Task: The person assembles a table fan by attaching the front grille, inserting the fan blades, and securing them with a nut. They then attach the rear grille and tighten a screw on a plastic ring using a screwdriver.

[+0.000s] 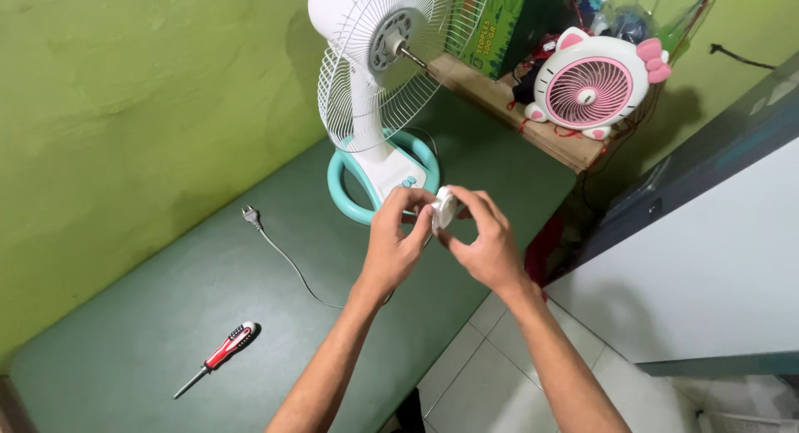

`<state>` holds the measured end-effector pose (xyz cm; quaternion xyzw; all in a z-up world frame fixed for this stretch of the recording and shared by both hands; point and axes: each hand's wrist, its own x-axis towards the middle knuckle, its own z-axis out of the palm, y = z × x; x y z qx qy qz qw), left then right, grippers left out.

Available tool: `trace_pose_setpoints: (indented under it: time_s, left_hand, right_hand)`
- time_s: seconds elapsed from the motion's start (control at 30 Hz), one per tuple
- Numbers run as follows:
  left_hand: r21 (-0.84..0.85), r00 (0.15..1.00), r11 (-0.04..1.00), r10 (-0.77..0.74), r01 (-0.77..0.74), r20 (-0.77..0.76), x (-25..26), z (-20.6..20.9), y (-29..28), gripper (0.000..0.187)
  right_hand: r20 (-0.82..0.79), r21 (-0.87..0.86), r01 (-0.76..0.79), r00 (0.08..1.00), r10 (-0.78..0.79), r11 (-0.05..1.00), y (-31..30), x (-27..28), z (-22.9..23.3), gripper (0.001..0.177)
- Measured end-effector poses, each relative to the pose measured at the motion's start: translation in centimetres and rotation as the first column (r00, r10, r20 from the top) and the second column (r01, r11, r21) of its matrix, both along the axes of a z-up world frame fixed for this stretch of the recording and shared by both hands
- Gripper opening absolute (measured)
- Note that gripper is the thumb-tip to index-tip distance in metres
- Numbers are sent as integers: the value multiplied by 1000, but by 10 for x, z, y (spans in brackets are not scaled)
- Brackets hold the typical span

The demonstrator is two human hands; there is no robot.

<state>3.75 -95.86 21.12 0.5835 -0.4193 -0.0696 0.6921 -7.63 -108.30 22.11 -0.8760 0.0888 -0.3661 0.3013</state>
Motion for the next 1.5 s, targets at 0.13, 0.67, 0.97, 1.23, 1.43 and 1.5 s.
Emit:
trace_pose_setpoints:
  time_s: [0.13, 0.67, 0.97, 1.23, 1.43, 1.5]
  left_hand:
    - [15, 998, 999, 43, -42, -50, 16, -2, -28, 14]
    - [210, 929, 912, 368, -351, -46, 98, 10, -78, 21]
    - [140, 845, 838, 535, -528, -16, 136, 19, -141, 21]
    - [172, 675, 660, 737, -731, 36, 152, 13, -181, 18]
    - [145, 625, 618, 780, -772, 4, 154, 2, -194, 13]
    - [149, 599, 582, 791, -799, 122, 155, 3, -197, 21]
  right_hand:
    - [6, 40, 50, 999, -51, 998, -33, 13, -6, 63]
    - [262, -22, -91, 960, 94, 996, -137, 128, -11, 66]
    - [254, -16, -322, 915, 315, 947, -197, 204, -3, 67]
    - [266, -76, -472, 839, 474, 878, -229, 257, -8, 71]
    - [296, -116, -476, 821, 488, 872, -234, 284, -17, 70]
    - [337, -144, -451, 815, 472, 881, -234, 289, -19, 69]
